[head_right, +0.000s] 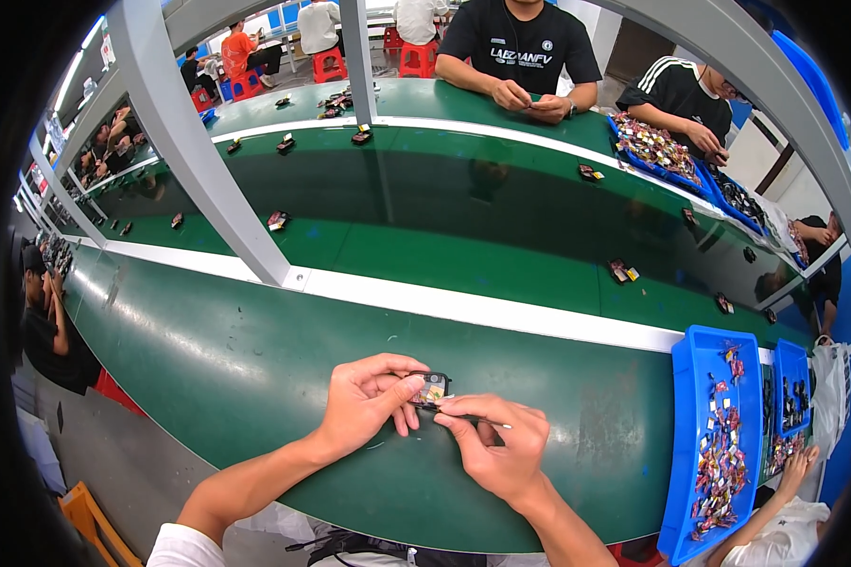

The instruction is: Assembling small electronic components onto circuit boards using tweezers on a factory production line.

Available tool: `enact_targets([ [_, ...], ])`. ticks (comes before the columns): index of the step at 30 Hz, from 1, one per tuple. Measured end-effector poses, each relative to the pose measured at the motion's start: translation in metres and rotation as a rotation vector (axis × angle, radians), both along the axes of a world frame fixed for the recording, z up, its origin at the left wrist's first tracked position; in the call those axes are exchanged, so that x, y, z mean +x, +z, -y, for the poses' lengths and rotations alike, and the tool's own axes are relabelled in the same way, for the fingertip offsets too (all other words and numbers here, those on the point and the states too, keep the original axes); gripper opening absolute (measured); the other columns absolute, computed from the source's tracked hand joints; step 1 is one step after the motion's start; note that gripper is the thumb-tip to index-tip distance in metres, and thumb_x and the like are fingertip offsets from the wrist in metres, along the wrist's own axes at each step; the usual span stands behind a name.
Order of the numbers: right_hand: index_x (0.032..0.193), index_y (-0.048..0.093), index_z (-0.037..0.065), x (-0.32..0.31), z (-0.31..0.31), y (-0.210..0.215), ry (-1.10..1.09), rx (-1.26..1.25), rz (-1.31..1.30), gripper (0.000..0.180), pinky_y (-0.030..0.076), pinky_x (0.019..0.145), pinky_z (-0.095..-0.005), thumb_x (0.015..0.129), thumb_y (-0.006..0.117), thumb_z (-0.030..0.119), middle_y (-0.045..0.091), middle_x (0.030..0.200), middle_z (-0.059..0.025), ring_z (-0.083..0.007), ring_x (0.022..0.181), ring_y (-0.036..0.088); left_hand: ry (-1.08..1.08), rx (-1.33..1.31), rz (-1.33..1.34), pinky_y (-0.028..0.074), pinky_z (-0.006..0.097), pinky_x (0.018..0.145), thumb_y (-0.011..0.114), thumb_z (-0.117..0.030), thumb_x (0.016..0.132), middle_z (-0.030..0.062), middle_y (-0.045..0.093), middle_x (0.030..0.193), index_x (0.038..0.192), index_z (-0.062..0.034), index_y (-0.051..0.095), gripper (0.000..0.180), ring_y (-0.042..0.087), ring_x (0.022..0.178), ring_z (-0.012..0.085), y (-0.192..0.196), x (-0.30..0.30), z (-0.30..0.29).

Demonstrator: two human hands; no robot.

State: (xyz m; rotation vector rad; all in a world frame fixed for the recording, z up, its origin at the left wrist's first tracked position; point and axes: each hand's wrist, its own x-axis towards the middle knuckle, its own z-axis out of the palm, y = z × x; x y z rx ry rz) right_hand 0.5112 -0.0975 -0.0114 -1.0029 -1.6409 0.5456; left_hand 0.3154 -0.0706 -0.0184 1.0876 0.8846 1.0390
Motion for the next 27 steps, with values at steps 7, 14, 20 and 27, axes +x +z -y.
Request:
enact_targets([
  [7,0.085,0.074,0.006,0.001,-0.0005,-0.0031,0.003,0.065,0.026,0.016,0.035,0.042,-0.0222,0.074,0.083,-0.002,0.078,0.086,-0.0069,-0.0058,0.039,0.043,-0.016,-0.005,0.005,0.054,0.025,0.049,0.065,-0.004,0.097,0.0128,0.07,0.09,0.116,0.0089,0.063,0.023,0.067,0.063,0.0143,-0.0002,0.0001,0.0004],
  [14,0.082,0.073,0.004,-0.0001,-0.0001,-0.0025,-0.003,0.107,0.037,0.015,0.035,0.041,-0.02,0.074,0.082,-0.004,0.078,0.083,-0.0097,-0.0041,0.041,0.047,-0.07,-0.006,0.019,0.055,0.025,0.05,0.066,-0.001,0.095,0.014,0.07,0.094,0.118,0.009,0.062,0.025,0.068,0.067,0.0141,0.0001,-0.0008,-0.0025],
  [20,0.082,0.072,0.006,-0.0032,0.0009,-0.0035,-0.008,0.192,0.067,0.015,0.036,0.042,-0.0213,0.075,0.082,-0.004,0.078,0.083,-0.0092,-0.0059,0.039,0.046,-0.046,-0.002,-0.012,0.056,0.024,0.049,0.068,0.0,0.094,0.0143,0.07,0.095,0.118,0.0095,0.062,0.027,0.068,0.067,0.0135,-0.0015,0.0021,-0.0021],
  [27,0.082,0.076,0.01,-0.0038,0.0033,-0.0031,-0.044,0.183,0.121,0.015,0.036,0.044,-0.0224,0.075,0.082,-0.002,0.077,0.08,-0.0031,-0.0086,0.049,0.061,0.013,0.02,-0.038,0.057,0.025,0.049,0.067,0.002,0.094,0.0142,0.07,0.087,0.116,0.0104,0.063,0.024,0.068,0.064,0.014,-0.0016,0.0043,-0.0001],
])
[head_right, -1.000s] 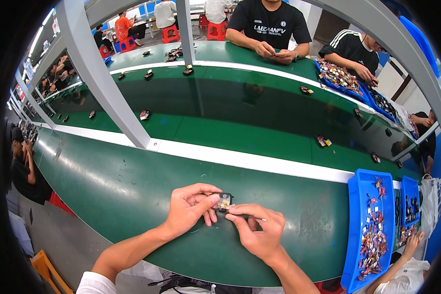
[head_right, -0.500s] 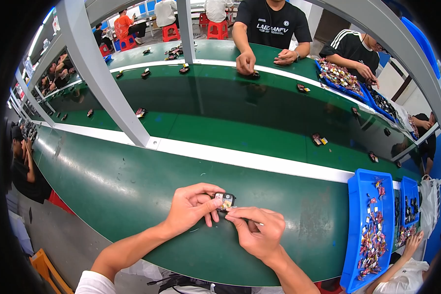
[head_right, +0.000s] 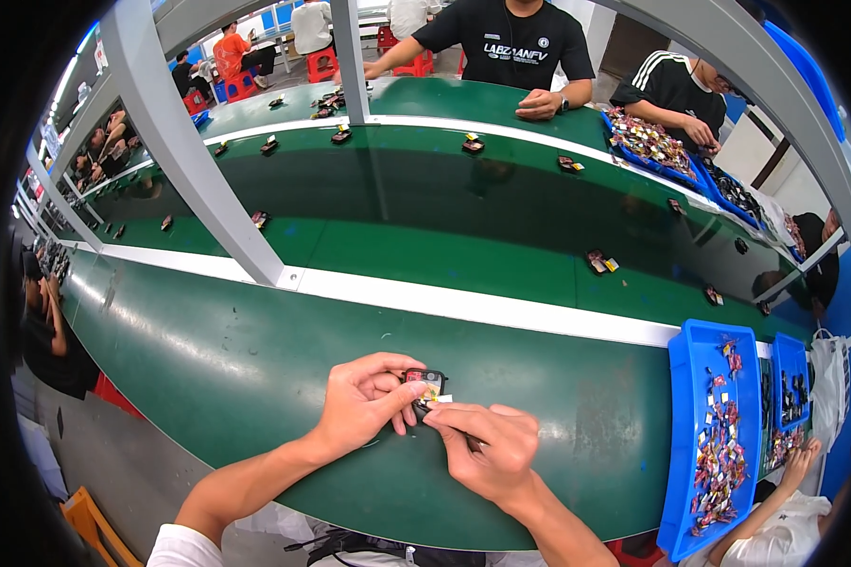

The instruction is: Assembling small electronic components onto circuit boards using tweezers on a factory production line.

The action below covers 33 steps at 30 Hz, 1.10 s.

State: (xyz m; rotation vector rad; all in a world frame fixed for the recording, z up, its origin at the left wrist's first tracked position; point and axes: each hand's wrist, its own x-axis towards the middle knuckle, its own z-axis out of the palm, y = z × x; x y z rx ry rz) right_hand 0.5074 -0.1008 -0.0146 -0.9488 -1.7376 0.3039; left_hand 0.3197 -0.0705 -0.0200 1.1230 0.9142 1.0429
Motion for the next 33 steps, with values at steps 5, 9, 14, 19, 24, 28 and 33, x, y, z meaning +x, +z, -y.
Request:
enact_targets([
  [5,0.081,0.075,0.01,-0.002,0.0,-0.001,0.002,0.001,-0.018,0.014,0.036,0.044,-0.0229,0.075,0.082,-0.002,0.077,0.079,-0.0026,-0.009,0.049,0.06,0.013,0.018,0.004,0.057,0.025,0.049,0.067,0.002,0.094,0.0135,0.07,0.084,0.113,0.0099,0.063,0.021,0.068,0.062,0.014,-0.001,0.001,0.0],
  [9,0.081,0.075,0.009,-0.004,-0.001,-0.006,0.012,-0.023,-0.046,0.013,0.039,0.045,-0.0236,0.076,0.081,-0.001,0.077,0.08,-0.0035,-0.0112,0.052,0.064,0.026,0.021,-0.07,0.056,0.025,0.049,0.067,0.002,0.093,0.0136,0.07,0.083,0.111,0.0098,0.064,0.019,0.068,0.06,0.0144,-0.002,0.0,-0.001],
  [14,0.083,0.075,0.006,-0.002,-0.008,-0.008,0.023,0.083,-0.043,0.018,0.043,0.046,-0.0217,0.071,0.082,-0.005,0.078,0.084,-0.008,-0.0101,0.048,0.06,0.14,0.097,-0.052,0.056,0.027,0.048,0.066,0.003,0.093,0.0148,0.07,0.084,0.11,0.0092,0.064,0.018,0.069,0.059,0.0173,-0.009,-0.007,-0.018],
  [19,0.085,0.075,0.005,0.001,-0.015,-0.016,-0.054,0.104,-0.081,0.019,0.045,0.046,-0.023,0.071,0.083,-0.004,0.078,0.087,-0.0084,-0.0129,0.051,0.064,0.29,0.167,-0.204,0.056,0.025,0.053,0.069,-0.006,0.092,0.0104,0.068,0.081,0.103,0.0074,0.065,0.017,0.066,0.057,0.0155,0.005,-0.02,-0.099],
  [24,0.084,0.074,0.006,0.001,-0.014,-0.017,-0.019,0.107,-0.036,0.015,0.047,0.046,-0.0254,0.073,0.082,-0.001,0.077,0.084,-0.0074,-0.0153,0.053,0.066,0.519,0.253,-0.654,0.055,0.025,0.053,0.071,-0.008,0.091,0.0099,0.071,0.081,0.103,0.0073,0.067,0.02,0.069,0.058,0.0143,-0.002,-0.054,-0.181],
  [28,0.083,0.074,0.008,0.005,-0.013,-0.021,-0.05,0.123,0.012,0.012,0.046,0.047,-0.0255,0.075,0.081,0.002,0.077,0.084,-0.0038,-0.016,0.055,0.067,0.756,0.516,-1.068,0.055,0.045,0.072,0.07,-0.016,0.092,0.0196,0.066,0.096,0.101,0.008,0.067,0.026,0.071,0.081,0.0345,-0.007,-0.054,-0.195],
  [33,0.085,0.074,0.009,0.001,-0.009,-0.025,-0.023,0.172,0.089,0.013,0.043,0.046,-0.0252,0.074,0.081,0.004,0.077,0.087,-0.0007,-0.0145,0.055,0.064,0.773,0.904,-1.021,0.053,0.048,0.078,0.069,-0.018,0.09,0.0196,0.064,0.103,0.103,0.0013,0.07,0.023,0.066,0.09,0.0399,-0.012,-0.016,-0.205],
])
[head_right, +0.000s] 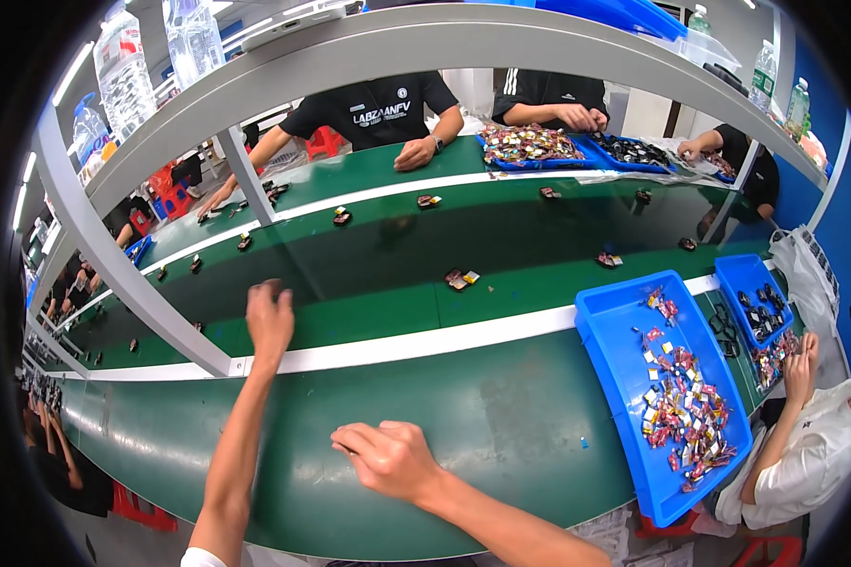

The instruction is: Assembling small electronic components onto circuit boards using tweezers on a factory production line.

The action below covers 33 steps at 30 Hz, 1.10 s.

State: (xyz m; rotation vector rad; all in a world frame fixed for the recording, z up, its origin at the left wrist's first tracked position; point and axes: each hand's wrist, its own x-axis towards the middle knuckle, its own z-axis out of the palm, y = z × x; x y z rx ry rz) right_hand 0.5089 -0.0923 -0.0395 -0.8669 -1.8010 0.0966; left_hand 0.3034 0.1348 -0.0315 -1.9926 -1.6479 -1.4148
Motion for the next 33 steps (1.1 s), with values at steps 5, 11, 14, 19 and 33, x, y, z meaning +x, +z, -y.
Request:
enact_targets([
  [5,0.085,0.074,0.009,0.002,0.001,-0.007,0.029,-0.01,0.002,0.015,0.043,0.046,-0.0253,0.073,0.081,0.004,0.076,0.087,-0.0001,-0.0138,0.054,0.063,-0.633,-0.824,0.314,0.055,0.029,0.045,0.063,-0.01,0.094,0.0148,0.073,0.094,0.107,0.0085,0.068,0.024,0.071,0.064,0.0173,0.031,0.111,-0.008],
  [11,0.087,0.075,0.01,0.001,0.0,-0.005,0.008,-0.002,-0.005,0.019,0.042,0.046,-0.025,0.071,0.08,0.003,0.076,0.087,0.0003,-0.015,0.051,0.06,-0.707,-0.92,0.359,0.059,0.032,0.049,0.067,-0.009,0.088,0.0147,0.072,0.087,0.101,0.006,0.07,0.02,0.072,0.062,0.0211,0.018,0.198,-0.036],
  [14,0.087,0.07,0.007,0.001,-0.001,-0.005,0.03,-0.038,-0.011,0.015,0.045,0.047,-0.0297,0.075,0.076,0.002,0.072,0.085,-0.0004,-0.02,0.049,0.056,-0.562,-0.923,0.169,0.058,0.032,0.051,0.07,-0.012,0.086,0.0146,0.073,0.085,0.1,0.0032,0.072,0.02,0.071,0.062,0.0199,0.012,0.212,-0.049],
  [19,0.087,0.07,0.007,0.004,-0.002,-0.005,0.046,-0.048,-0.014,0.016,0.045,0.048,-0.0307,0.074,0.075,0.0,0.072,0.085,-0.0011,-0.0213,0.048,0.055,-0.601,-0.931,0.122,0.057,0.033,0.052,0.075,-0.014,0.084,0.0143,0.073,0.083,0.098,0.0022,0.072,0.022,0.069,0.063,0.0186,0.01,0.221,-0.047],
  [33,0.086,0.073,0.008,0.007,0.003,0.0,0.056,-0.082,-0.089,0.012,0.048,0.048,-0.0286,0.077,0.081,0.006,0.074,0.08,-0.0018,-0.0192,0.049,0.061,-0.709,-0.832,0.387,0.045,0.026,0.038,0.065,-0.004,0.094,0.007,0.068,0.073,0.096,0.0044,0.061,0.01,0.059,0.048,0.0105,0.035,0.11,0.043],
])
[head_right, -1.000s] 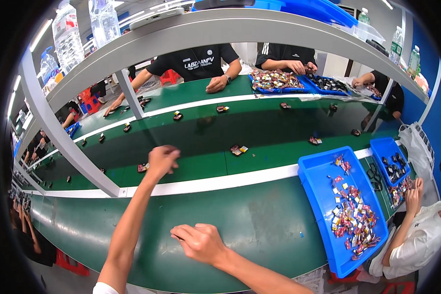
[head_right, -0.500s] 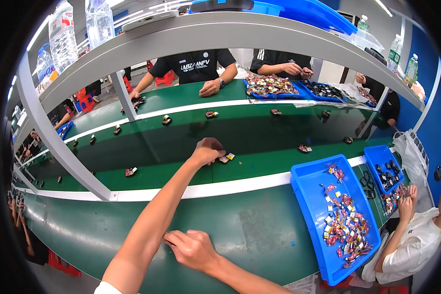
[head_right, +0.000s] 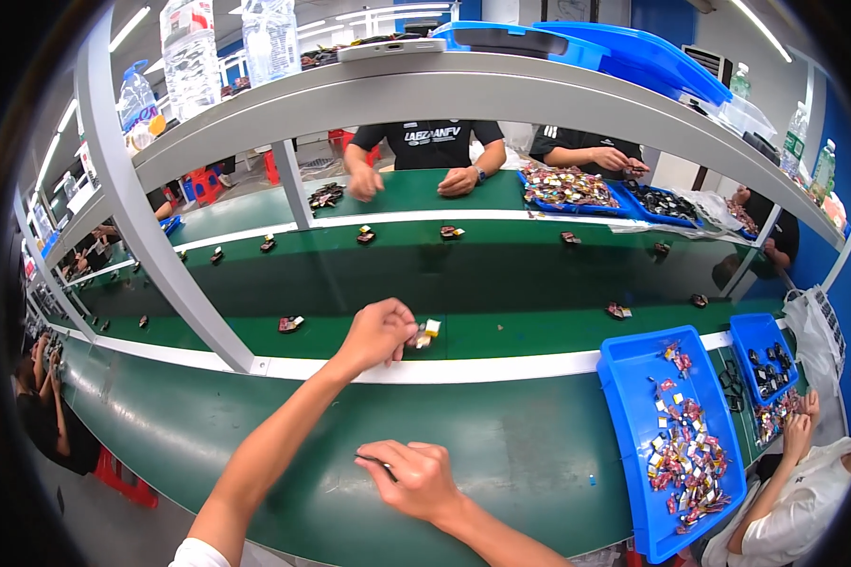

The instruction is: Assembling small electronic components onto circuit boards using tweezers on a factory production line.

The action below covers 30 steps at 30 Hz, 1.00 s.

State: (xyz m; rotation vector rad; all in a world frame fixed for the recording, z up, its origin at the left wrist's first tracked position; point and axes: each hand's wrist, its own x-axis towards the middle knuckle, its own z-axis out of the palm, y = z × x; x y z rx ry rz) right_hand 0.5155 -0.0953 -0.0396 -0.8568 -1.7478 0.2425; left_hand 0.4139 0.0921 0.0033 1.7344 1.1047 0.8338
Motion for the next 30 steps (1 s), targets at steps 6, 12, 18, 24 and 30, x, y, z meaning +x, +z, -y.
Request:
enact_targets([
  [6,0.086,0.074,0.007,0.0,0.001,0.005,-0.001,-0.202,-0.102,0.014,0.042,0.045,-0.0252,0.076,0.084,0.006,0.073,0.075,-0.0014,-0.0108,0.04,0.05,0.144,-0.053,-0.019,0.043,0.022,0.043,0.067,-0.007,0.094,0.0067,0.07,0.075,0.105,0.0061,0.068,0.017,0.057,0.051,0.0059,-0.001,-0.07,0.103],
  [12,0.089,0.076,0.005,-0.01,0.007,0.005,0.054,-0.346,-0.179,0.014,0.034,0.043,-0.0214,0.078,0.084,0.005,0.069,0.066,-0.0012,-0.0031,0.04,0.042,0.267,0.115,0.119,0.045,0.022,0.045,0.066,0.0,0.094,0.0086,0.071,0.08,0.107,0.0079,0.068,0.015,0.059,0.053,0.0058,-0.024,-0.093,0.15],
  [18,0.09,0.073,-0.003,-0.001,0.005,0.006,0.04,-0.52,-0.473,0.01,0.033,0.047,-0.017,0.082,0.08,-0.004,0.074,0.082,-0.0053,0.001,0.051,0.046,0.254,0.127,0.218,0.045,0.022,0.042,0.065,0.001,0.096,0.0105,0.07,0.084,0.108,0.0076,0.067,0.014,0.061,0.051,0.0075,-0.025,-0.089,0.155],
  [24,0.094,0.069,-0.003,0.003,-0.001,0.01,0.06,-0.588,-0.565,0.012,0.036,0.049,-0.0161,0.085,0.077,-0.006,0.072,0.08,-0.0042,0.0013,0.054,0.048,0.223,0.249,0.157,0.048,0.023,0.044,0.065,0.004,0.094,0.0107,0.068,0.086,0.109,0.007,0.066,0.015,0.063,0.053,0.0092,-0.031,-0.091,0.156],
  [30,0.096,0.068,-0.005,0.005,0.001,0.009,0.036,-0.606,-0.504,0.014,0.038,0.051,-0.0165,0.084,0.076,-0.007,0.069,0.08,-0.0043,-0.0004,0.058,0.053,0.193,0.316,0.131,0.048,0.022,0.044,0.066,0.004,0.093,0.0102,0.068,0.087,0.108,0.0053,0.067,0.015,0.064,0.054,0.0095,-0.033,-0.089,0.157],
])
